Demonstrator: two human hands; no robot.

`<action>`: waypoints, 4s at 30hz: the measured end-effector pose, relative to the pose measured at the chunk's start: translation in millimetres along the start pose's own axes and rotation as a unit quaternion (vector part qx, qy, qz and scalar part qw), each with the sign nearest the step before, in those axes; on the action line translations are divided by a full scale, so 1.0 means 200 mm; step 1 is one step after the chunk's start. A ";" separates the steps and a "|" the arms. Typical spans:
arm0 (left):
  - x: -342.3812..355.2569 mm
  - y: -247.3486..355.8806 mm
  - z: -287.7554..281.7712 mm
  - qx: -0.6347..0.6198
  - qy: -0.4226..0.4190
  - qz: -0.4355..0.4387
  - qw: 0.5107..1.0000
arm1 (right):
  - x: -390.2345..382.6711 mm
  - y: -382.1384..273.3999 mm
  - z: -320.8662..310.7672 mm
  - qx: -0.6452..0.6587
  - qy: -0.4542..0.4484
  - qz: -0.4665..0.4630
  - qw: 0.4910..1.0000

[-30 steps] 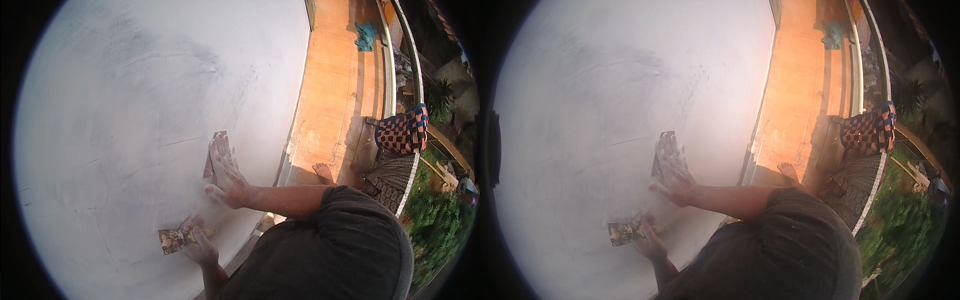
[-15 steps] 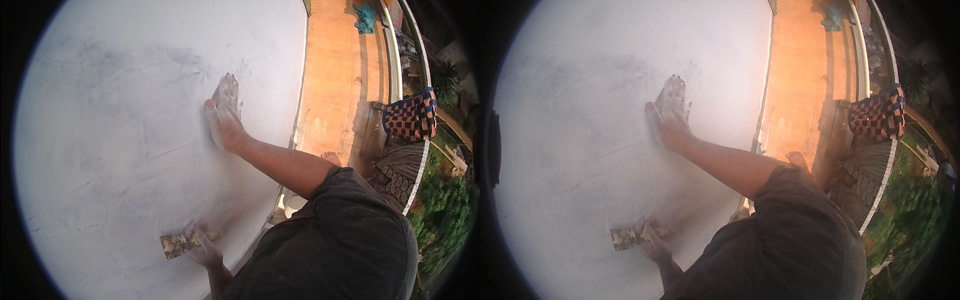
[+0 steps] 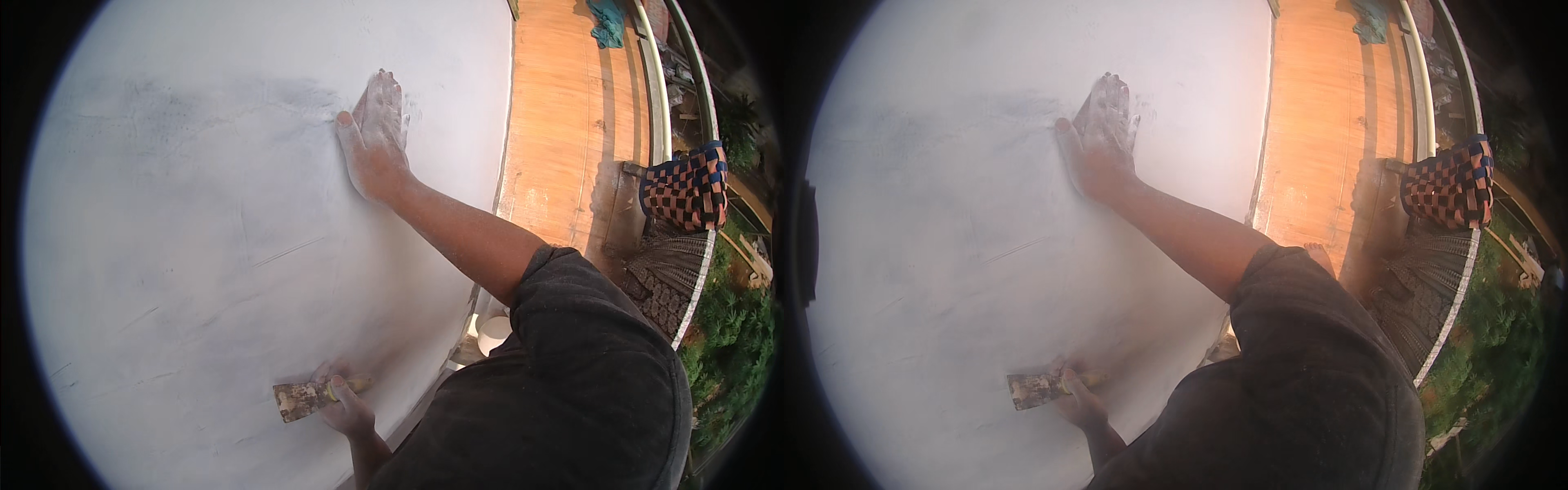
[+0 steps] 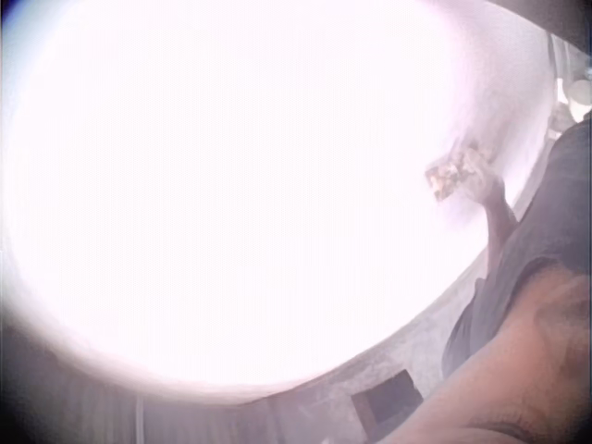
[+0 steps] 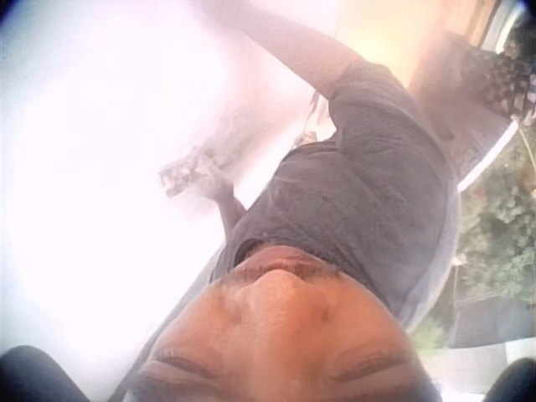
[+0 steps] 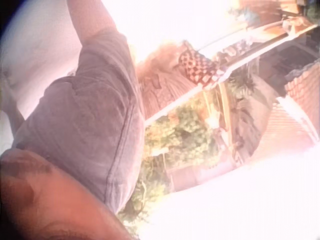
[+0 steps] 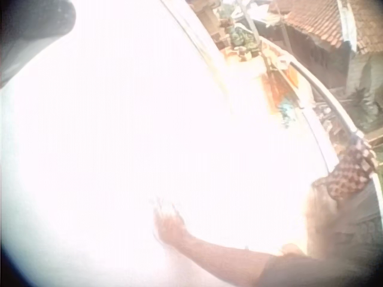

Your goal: The person smooths a white wall surface using a trowel and a sanding block. They repeatedly scrape and rub the wall to even out the texture, occasionally switching tools and adjusting their position.

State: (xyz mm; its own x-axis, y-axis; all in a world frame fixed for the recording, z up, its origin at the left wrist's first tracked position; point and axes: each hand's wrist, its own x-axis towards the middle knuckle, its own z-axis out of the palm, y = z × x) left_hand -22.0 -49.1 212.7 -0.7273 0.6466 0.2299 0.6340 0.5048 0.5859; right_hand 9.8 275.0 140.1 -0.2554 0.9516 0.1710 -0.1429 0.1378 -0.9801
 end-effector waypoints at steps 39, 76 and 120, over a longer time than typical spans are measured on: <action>-0.01 -0.02 0.00 0.007 0.010 0.001 1.000 | -0.54 0.03 0.02 -0.090 -0.281 -0.081 0.952; 0.00 -0.04 0.00 0.064 -0.009 0.005 0.998 | -0.03 0.35 -0.01 0.000 0.015 0.148 0.989; -0.03 -0.13 -0.08 -0.033 -0.073 0.030 0.996 | -0.50 0.54 0.10 -0.035 -0.099 0.158 0.982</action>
State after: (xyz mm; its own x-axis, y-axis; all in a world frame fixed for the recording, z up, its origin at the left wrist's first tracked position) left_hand -37.7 -74.8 207.9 -0.6402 0.7527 0.1537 0.6531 0.4279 0.6248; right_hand 0.6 189.8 20.2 -0.4579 0.8791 -0.1324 0.0370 -0.1300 -0.9908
